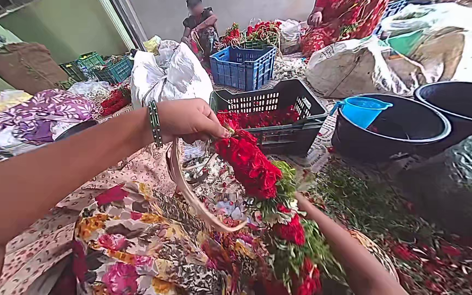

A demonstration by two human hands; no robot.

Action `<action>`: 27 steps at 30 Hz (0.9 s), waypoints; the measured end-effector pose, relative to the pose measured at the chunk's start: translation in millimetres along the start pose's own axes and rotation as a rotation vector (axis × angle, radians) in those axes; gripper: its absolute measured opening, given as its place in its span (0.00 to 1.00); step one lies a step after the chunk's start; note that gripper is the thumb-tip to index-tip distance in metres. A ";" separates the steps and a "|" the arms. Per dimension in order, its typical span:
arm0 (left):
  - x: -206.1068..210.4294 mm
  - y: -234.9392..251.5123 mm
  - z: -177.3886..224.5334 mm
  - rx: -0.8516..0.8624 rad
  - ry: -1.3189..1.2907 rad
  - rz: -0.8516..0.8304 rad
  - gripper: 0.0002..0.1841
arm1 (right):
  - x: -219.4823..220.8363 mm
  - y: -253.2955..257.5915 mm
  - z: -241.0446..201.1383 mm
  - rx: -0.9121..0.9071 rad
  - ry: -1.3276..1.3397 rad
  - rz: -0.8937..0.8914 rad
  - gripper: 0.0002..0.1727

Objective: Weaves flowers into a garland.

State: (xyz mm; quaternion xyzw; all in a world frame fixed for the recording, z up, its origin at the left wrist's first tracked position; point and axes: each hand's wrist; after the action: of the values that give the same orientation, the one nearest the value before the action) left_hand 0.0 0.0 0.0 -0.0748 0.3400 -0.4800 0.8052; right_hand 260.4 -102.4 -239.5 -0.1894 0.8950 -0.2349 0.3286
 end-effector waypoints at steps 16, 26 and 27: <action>30.9 54.6 -71.4 -0.207 0.066 0.203 0.17 | 116.5 29.3 -129.6 -0.954 0.833 0.660 0.16; 17.0 31.3 -117.9 0.078 0.659 0.053 0.13 | 60.3 -53.0 -52.2 -0.725 0.522 0.167 0.16; 12.5 28.4 -122.9 0.076 0.658 0.092 0.13 | 52.6 -77.7 -31.6 -0.681 0.320 0.271 0.18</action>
State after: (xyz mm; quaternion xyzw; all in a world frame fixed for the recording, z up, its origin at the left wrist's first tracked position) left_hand -51.7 30.0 -111.7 0.1297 0.5668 -0.4539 0.6752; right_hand 215.8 -182.5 -202.1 -0.1288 0.9784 0.0943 0.1316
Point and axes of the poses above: each hand's wrist, its own y-axis towards the middle knuckle, its own x-axis out of the palm, z = x × y, and after that the axes turned 7 degrees about -z, right-handed
